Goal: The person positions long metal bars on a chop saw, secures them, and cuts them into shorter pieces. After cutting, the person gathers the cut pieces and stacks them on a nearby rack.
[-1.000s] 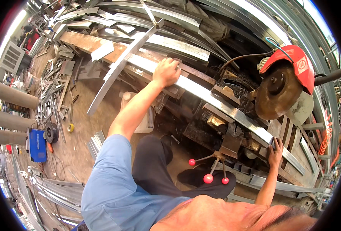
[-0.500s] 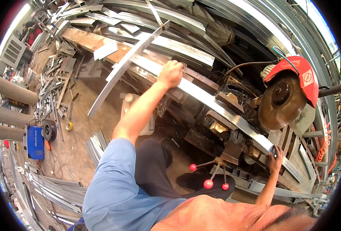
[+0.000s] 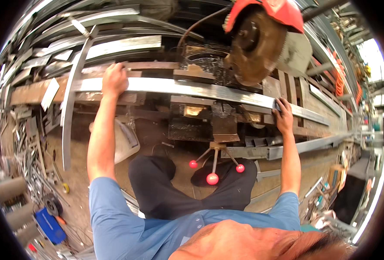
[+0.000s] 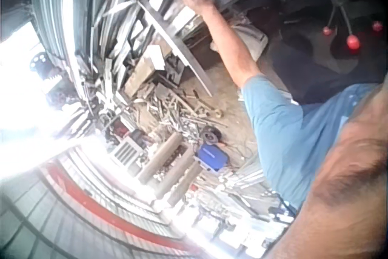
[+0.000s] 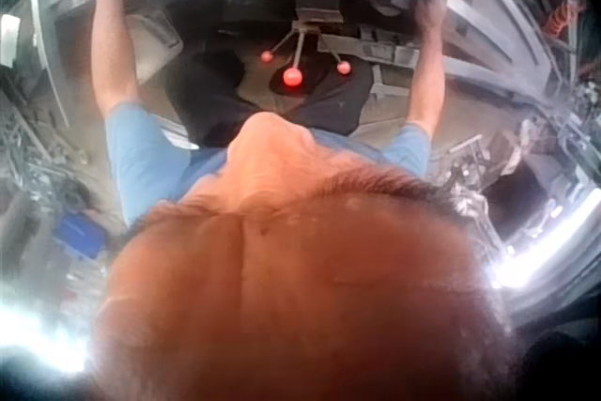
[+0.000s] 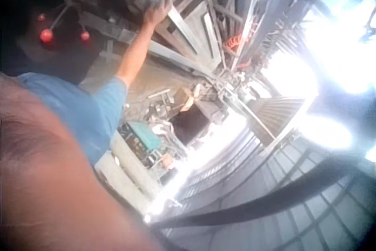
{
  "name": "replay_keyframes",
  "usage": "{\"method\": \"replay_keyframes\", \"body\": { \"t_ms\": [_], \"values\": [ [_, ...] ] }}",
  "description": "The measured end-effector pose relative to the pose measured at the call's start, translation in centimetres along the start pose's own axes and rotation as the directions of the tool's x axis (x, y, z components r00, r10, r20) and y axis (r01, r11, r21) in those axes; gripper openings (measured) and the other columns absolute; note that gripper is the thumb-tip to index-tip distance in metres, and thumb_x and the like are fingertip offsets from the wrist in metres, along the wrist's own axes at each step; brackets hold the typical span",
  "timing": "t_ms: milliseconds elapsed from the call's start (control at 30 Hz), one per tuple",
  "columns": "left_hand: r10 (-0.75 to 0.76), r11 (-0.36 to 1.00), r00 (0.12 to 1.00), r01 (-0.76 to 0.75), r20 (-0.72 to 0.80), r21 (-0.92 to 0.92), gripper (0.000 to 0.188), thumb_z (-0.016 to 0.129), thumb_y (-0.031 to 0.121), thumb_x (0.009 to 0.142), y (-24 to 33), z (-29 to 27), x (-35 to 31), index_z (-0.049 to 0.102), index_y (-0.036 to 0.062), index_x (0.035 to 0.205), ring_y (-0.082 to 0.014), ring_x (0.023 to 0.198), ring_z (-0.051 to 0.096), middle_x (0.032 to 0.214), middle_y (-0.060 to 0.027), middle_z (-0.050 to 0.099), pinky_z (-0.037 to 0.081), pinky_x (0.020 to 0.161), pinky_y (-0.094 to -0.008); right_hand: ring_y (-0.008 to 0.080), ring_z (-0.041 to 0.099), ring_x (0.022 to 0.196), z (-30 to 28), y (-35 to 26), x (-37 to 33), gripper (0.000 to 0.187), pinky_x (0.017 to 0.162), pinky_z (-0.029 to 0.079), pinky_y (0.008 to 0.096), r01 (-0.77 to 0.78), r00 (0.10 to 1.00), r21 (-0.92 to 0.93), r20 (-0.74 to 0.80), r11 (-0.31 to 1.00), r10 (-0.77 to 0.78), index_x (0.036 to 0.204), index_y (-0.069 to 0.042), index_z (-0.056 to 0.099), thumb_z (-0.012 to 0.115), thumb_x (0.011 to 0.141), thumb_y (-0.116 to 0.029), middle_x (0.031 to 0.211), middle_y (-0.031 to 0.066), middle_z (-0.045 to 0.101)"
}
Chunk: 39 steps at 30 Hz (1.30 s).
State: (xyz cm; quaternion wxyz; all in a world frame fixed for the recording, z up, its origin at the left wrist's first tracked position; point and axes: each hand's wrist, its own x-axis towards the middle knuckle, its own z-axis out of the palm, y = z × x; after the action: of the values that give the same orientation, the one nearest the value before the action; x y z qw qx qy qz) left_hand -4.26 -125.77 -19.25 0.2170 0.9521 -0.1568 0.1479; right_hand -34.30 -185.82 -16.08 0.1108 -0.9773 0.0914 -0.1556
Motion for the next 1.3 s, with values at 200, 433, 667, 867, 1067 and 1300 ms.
{"method": "replay_keyframes", "body": {
  "t_ms": [200,433,667,867,1067,1300],
  "values": [
    [-0.013,0.996,0.999,0.017,-0.040,0.086,0.019,0.052,0.017,0.089,-0.2,-0.2,0.4,0.062,0.0030,0.095,-0.0396,0.096,0.059,0.097,-0.0191,0.064,0.047,0.084,-0.0483,0.0330,0.048,0.130,1.3,0.2,-0.9,0.047,0.108,0.039,0.0422,-0.004,0.993,-0.019,-0.115,1.000,0.002,0.126,-0.016,0.065,0.074,0.081,-0.020,0.137,0.0117,0.056],
    [-0.082,0.994,0.996,0.081,0.015,0.077,0.022,0.050,0.020,0.091,0.9,-0.9,0.2,0.064,0.0049,0.100,-0.0375,0.100,0.060,0.103,-0.0161,0.065,0.047,0.086,-0.0465,0.0373,0.051,0.124,-0.5,-4.2,-1.8,0.045,0.102,0.043,0.0438,-0.191,0.949,0.073,-0.241,0.979,0.203,0.127,-0.008,0.061,0.072,0.084,-0.018,0.133,0.0198,0.056],
    [-0.115,0.989,0.993,0.112,0.021,0.099,0.025,0.047,0.021,0.092,1.4,-1.0,0.2,0.062,0.0044,0.102,-0.0380,0.101,0.059,0.107,-0.0157,0.064,0.047,0.087,-0.0467,0.0406,0.047,0.125,-1.0,-22.5,-17.5,0.069,0.108,0.035,0.0486,-0.135,0.991,0.047,-0.017,0.990,0.136,0.139,0.004,0.043,0.071,0.083,-0.026,0.136,0.0230,0.051],
    [-0.082,0.992,0.997,0.082,0.002,0.096,0.024,0.046,0.022,0.092,1.0,-0.7,0.1,0.061,0.0038,0.099,-0.0391,0.101,0.059,0.107,-0.0158,0.064,0.047,0.086,-0.0483,0.0420,0.032,0.133,13.5,-25.4,-23.4,0.090,0.111,0.029,0.0493,-0.502,0.820,-0.070,0.278,0.862,0.500,0.144,0.012,0.022,0.072,0.081,-0.029,0.135,0.0307,0.039],
    [-0.096,0.990,0.995,0.095,0.005,0.107,0.024,0.046,0.021,0.092,1.7,-0.7,0.2,0.061,0.0039,0.099,-0.0395,0.102,0.059,0.106,-0.0170,0.064,0.046,0.087,-0.0484,0.0192,0.056,0.102,11.8,-36.5,-19.7,0.080,0.080,0.053,0.0359,-0.695,0.650,0.709,0.691,-0.121,0.318,0.141,0.009,0.013,0.067,0.091,-0.022,0.115,0.0130,0.052],
    [-0.111,0.987,0.994,0.108,0.020,0.121,0.024,0.046,0.021,0.092,0.3,-0.8,0.0,0.061,0.0029,0.099,-0.0396,0.103,0.058,0.108,-0.0176,0.063,0.046,0.087,-0.0478,0.0044,0.043,0.064,-3.6,-24.1,-17.2,0.034,0.047,0.032,0.0138,-0.575,0.522,0.236,0.843,-0.783,-0.129,0.127,-0.004,0.054,0.060,0.094,-0.011,0.088,0.0018,0.054]
  ]
}}
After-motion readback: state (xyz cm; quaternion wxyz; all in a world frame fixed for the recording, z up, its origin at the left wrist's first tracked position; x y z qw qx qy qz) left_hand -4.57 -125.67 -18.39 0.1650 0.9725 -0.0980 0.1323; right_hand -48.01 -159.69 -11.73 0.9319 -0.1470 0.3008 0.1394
